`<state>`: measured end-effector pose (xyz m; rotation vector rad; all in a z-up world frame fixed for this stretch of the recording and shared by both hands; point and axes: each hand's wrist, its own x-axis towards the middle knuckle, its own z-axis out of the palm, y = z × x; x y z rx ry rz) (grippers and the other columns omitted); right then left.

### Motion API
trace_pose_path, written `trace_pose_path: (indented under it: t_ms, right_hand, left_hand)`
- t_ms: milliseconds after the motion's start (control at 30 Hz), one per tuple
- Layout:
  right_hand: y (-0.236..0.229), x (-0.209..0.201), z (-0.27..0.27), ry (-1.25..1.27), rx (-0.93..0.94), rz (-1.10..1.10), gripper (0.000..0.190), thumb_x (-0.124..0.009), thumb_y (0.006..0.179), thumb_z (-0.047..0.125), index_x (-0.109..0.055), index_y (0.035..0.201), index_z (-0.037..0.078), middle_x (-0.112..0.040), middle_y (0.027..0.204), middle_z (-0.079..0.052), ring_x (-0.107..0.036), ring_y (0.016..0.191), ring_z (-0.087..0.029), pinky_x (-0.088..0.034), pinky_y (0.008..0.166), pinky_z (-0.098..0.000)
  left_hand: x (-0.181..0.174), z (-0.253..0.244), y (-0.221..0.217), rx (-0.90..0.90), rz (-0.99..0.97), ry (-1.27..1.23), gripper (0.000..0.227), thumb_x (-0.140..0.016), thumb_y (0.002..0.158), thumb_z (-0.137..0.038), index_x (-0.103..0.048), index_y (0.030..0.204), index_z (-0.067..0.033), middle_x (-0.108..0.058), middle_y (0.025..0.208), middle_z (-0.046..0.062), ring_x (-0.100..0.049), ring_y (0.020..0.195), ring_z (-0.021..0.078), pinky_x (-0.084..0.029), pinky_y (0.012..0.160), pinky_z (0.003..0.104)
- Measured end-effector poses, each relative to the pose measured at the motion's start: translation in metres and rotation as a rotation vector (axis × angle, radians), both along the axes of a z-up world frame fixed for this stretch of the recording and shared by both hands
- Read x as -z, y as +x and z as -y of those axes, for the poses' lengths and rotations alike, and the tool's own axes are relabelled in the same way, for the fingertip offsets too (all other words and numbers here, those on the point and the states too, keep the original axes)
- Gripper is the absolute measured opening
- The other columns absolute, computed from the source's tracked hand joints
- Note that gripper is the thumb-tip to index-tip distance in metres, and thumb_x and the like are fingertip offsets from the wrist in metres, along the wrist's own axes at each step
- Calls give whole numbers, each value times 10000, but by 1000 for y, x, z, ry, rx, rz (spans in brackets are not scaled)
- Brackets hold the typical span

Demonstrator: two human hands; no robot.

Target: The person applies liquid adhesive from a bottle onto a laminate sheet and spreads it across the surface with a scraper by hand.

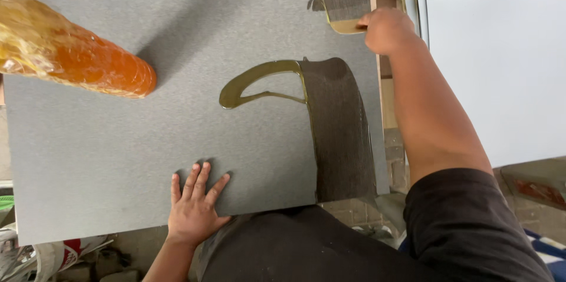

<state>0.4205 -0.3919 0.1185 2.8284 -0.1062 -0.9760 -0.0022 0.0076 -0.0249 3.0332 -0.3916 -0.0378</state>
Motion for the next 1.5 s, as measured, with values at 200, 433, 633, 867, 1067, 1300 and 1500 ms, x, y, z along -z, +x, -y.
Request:
trace_pose_path:
  t_ms: [200, 433, 633, 867, 1067, 1300, 1500]
  right_hand:
    - [-72, -27, -11, -57, 100, -159, 742, -382, 940, -100, -572, 1477, 375, -577, 1457, -46, -644, 1141, -371, -575, 845, -469]
    - [-210, -7, 28, 231, 28, 145, 463, -530, 884, 43, -744, 1295, 46, -740, 1210, -226, -677, 1125, -498, -514, 978, -637]
    - [-327, 8, 37, 40, -78, 131, 422, -522, 842, 132, -809, 1132, 237, -786, 1071, -69, -762, 998, -335, -599, 876, -500]
    - [-429, 34, 77, -15, -87, 0, 409, -557, 800, 201, -775, 1102, 371, -764, 1155, 54, -727, 1107, -258, -561, 961, -458]
    - [-357, -90, 7, 491, 40, 268, 575, -478, 786, -147, -730, 1246, 88, -738, 1254, -204, -687, 1143, -415, -607, 925, -489]
    - [-145, -1, -20, 534, -514, 901, 557, -644, 778, -135, -748, 1296, 43, -753, 1257, -128, -701, 1074, -383, -563, 860, -514]
    - [9, 116, -33, 403, -438, 841, 643, -614, 728, -81, -735, 1304, 181, -696, 1242, -8, -594, 1115, -374, -425, 946, -478]
  left_hand:
    - [-7, 2, 0, 4, 11, 6, 1179, -809, 477, -765, -451, 1536, -390, -286, 1718, 72, -212, 1611, 276, -149, 1277, 660]
    - [-3, 4, -2, -10, 15, -89, 1123, -791, 499, -715, -495, 1526, -373, -402, 1667, 131, -341, 1560, 324, -128, 1264, 698]
    - [-1, 4, -1, 15, 127, -115, 1000, -668, 645, -822, -542, 1509, -333, -425, 1656, 165, -367, 1540, 356, -124, 1245, 682]
    - [-7, 2, -5, -12, 50, -144, 977, -678, 658, -799, -517, 1514, -355, -394, 1675, 145, -325, 1566, 351, -110, 1247, 687]
    - [-7, -4, -2, 9, 7, -95, 1102, -786, 559, -738, -471, 1541, -351, -317, 1701, 126, -235, 1594, 328, -138, 1243, 709]
    - [-6, -4, 1, 58, -2, 8, 1165, -729, 570, -824, -363, 1574, -361, -193, 1727, 105, -130, 1610, 306, -98, 1246, 680]
    - [9, -1, -2, 19, 64, -36, 1105, -509, 618, -885, -249, 1572, -391, -82, 1746, 79, -7, 1642, 263, 18, 1290, 646]
